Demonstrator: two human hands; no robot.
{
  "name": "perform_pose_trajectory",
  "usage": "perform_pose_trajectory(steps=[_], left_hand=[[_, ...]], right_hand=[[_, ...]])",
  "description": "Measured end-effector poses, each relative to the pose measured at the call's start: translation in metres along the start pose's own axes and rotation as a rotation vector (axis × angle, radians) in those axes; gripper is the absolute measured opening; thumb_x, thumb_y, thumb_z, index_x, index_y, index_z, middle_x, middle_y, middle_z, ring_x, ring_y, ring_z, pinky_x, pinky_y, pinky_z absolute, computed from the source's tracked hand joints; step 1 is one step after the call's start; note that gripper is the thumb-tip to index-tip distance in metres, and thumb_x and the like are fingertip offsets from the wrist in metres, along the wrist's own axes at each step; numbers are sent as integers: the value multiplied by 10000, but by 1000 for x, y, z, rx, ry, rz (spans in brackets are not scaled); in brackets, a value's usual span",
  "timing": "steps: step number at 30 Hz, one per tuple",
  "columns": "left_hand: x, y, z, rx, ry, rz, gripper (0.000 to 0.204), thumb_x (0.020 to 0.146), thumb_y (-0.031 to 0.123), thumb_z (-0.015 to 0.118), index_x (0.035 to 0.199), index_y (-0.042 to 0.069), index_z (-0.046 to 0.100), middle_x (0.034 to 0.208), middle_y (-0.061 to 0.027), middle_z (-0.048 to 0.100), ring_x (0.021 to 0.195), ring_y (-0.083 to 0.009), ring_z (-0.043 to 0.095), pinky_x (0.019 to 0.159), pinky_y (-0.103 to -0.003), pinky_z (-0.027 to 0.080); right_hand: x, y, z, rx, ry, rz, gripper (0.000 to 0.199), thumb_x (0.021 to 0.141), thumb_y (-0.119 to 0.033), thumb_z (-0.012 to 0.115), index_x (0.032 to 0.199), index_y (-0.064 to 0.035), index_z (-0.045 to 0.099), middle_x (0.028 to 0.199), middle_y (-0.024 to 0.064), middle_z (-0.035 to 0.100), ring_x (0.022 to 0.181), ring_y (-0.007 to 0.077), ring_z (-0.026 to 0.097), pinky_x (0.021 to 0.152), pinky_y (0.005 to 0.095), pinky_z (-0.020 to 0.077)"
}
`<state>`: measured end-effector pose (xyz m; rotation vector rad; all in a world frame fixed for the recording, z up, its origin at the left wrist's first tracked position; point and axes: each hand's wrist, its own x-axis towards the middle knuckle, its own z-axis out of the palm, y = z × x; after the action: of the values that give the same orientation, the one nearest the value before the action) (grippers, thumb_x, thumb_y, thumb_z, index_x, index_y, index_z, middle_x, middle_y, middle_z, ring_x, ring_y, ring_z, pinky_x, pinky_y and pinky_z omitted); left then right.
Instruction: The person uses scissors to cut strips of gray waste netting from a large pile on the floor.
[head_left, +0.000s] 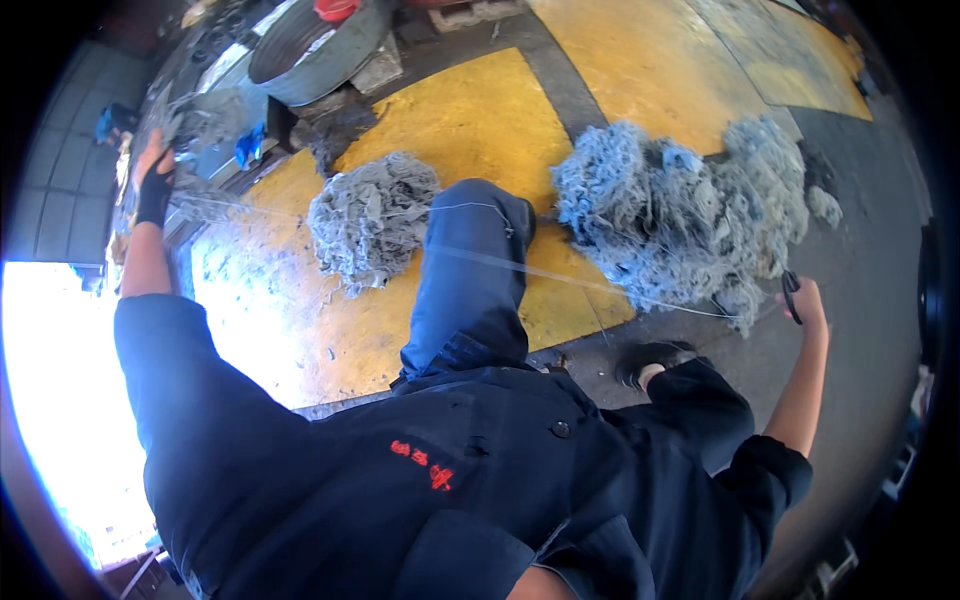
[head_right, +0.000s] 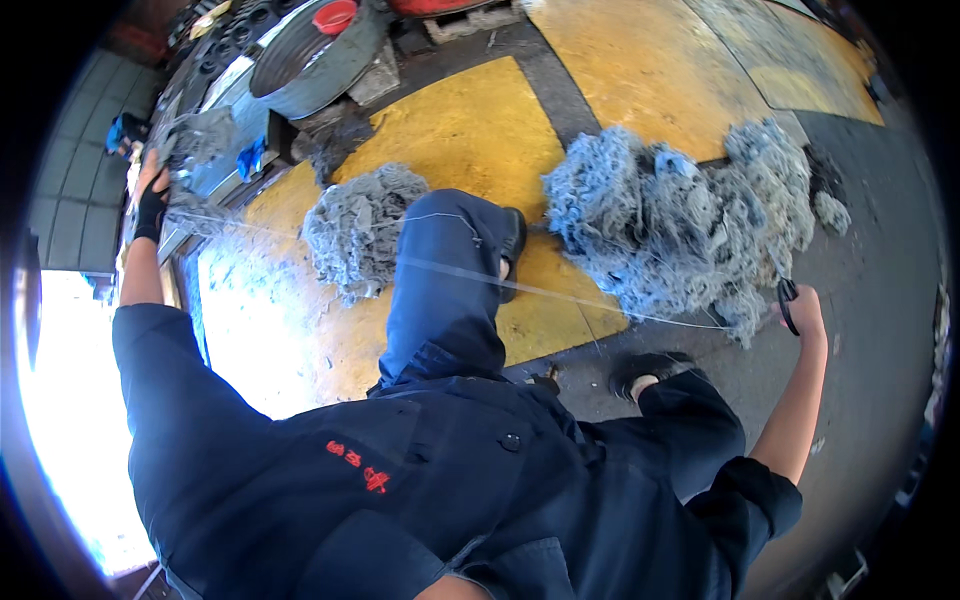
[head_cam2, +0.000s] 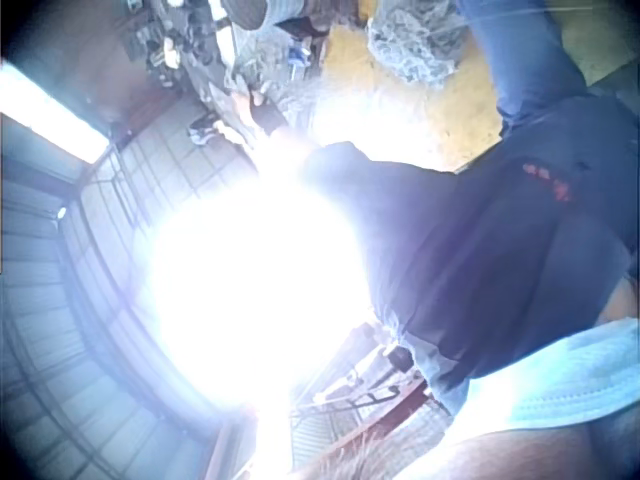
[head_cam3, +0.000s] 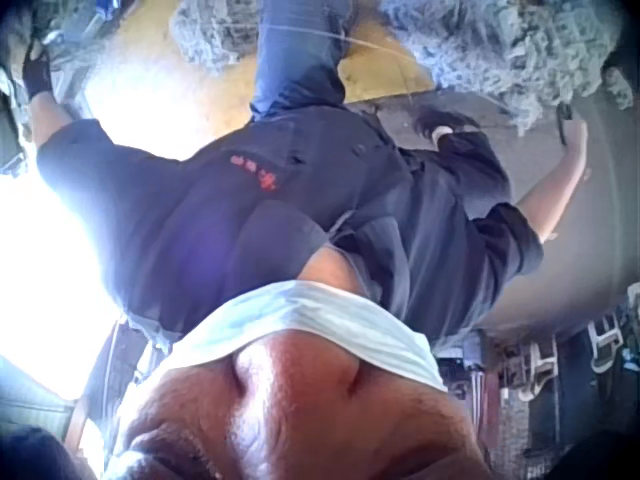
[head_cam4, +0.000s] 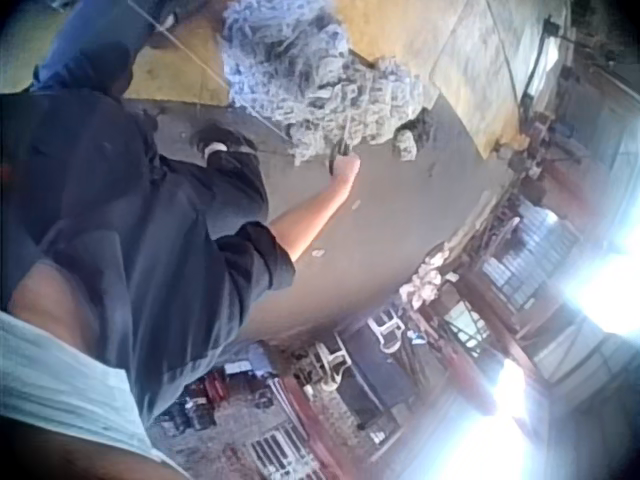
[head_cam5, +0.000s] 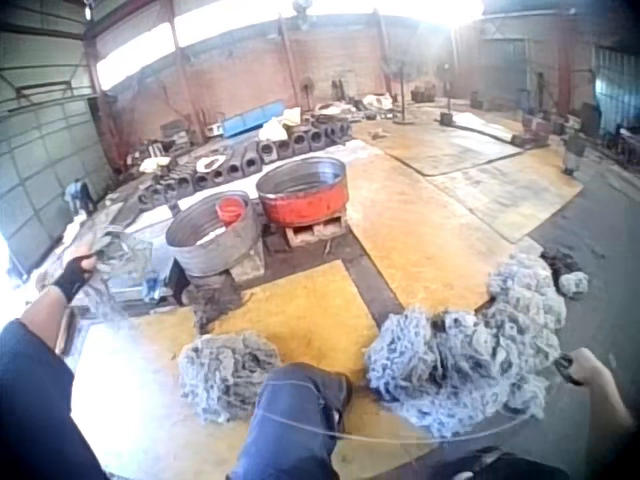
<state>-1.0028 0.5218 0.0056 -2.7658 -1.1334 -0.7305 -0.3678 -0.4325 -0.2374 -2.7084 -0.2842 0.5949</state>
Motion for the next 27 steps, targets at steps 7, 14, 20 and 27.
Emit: perform_pose_trajectory(steps=[7, 14, 20, 27], left_hand=[[5, 3, -2, 16, 50, 86, 315, 848, 191, 500, 1143, 78, 501, 877, -217, 613, 780, -380, 593, 662, -406, 450], [-13, 28, 72, 18, -34, 127, 407, 867, 320, 540, 1194, 79, 523, 936, -216, 626, 876, -387, 593, 732, -403, 448], [-71, 170, 111, -247, -153, 133, 358, 864, 356, 593, 1055, 54, 589, 985, -168, 636, 936, -311, 601, 810, -350, 443], [-153, 282, 113, -614, -351, 159, 184, 858, 190, 623, 960, 45, 580, 818, -72, 607, 779, -129, 556, 729, -257, 425]], right_hand=[[-73, -12, -50, -258, 440, -67, 291, 664, -214, 745, 702, 23, 581, 587, 110, 562, 515, 196, 574, 500, 368, 454], [-129, -62, -45, 11, 40, 51, 543, 641, -547, 744, 611, -68, 489, 548, 14, 461, 471, 131, 472, 449, 304, 383], [-214, -183, 55, 867, -570, 124, 646, 788, -764, 394, 630, -141, 458, 591, -29, 456, 497, 76, 423, 435, 212, 326], [-275, -213, 140, 870, -1234, 41, 648, 947, -566, 243, 849, -18, 574, 705, 31, 480, 593, 118, 420, 533, 243, 384]])
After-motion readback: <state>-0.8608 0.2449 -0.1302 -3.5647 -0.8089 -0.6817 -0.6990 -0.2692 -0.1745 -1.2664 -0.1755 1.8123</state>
